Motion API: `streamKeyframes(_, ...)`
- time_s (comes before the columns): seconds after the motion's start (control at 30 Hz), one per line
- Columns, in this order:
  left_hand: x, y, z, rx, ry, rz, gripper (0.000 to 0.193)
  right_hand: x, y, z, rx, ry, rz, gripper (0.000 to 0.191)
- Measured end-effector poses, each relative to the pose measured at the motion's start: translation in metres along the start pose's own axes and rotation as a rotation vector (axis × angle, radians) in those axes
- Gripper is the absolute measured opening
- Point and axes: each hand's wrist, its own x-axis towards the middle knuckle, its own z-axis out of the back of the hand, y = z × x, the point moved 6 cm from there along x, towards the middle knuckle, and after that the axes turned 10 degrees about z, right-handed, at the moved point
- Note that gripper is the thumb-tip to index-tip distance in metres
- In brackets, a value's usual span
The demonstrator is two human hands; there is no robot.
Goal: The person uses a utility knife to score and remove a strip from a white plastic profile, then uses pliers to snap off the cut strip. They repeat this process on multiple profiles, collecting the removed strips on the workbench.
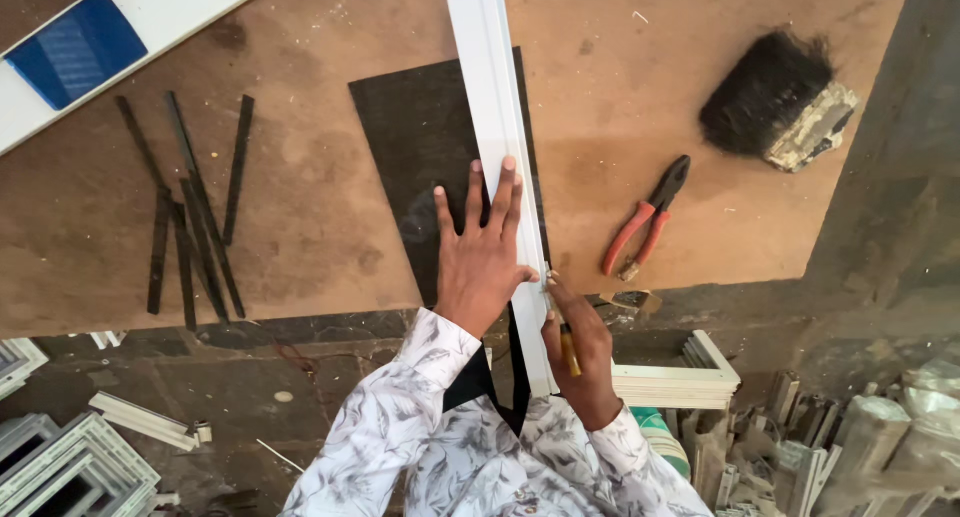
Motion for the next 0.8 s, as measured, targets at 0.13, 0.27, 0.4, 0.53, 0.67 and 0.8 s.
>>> streamKeyframes(0.13,-0.001,-0.004,-0.002,0.004,-0.009,-0.003,0.129,-0.011,-0.002,0.006,0.042,-0.004,0.023,0.036)
streamKeyframes(0.27,-0.003,-0.006,-0.006,0.016,-0.022,-0.001,0.131,-0.021,-0.009,0.006,0.024,-0.003,0.014,0.037)
streamKeyframes(0.4,-0.004,-0.008,-0.008,0.03,-0.007,0.012,0.131,-0.036,-0.026,0.007,0.092,0.035,-0.124,0.04)
streamKeyframes(0.53,-0.002,-0.01,-0.001,0.015,-0.041,-0.023,0.132,-0.092,-0.016,0.069,0.132,-0.054,-0.238,0.032)
streamKeyframes(0.67,-0.01,-0.012,0.002,-0.033,-0.066,-0.03,0.133,-0.147,-0.017,0.093,0.148,-0.122,-0.32,0.055)
streamKeyframes(0.8,-0.012,-0.009,-0.005,-0.035,-0.03,-0.021,0.134,-0.14,-0.035,0.059,0.285,-0.121,-0.226,0.083)
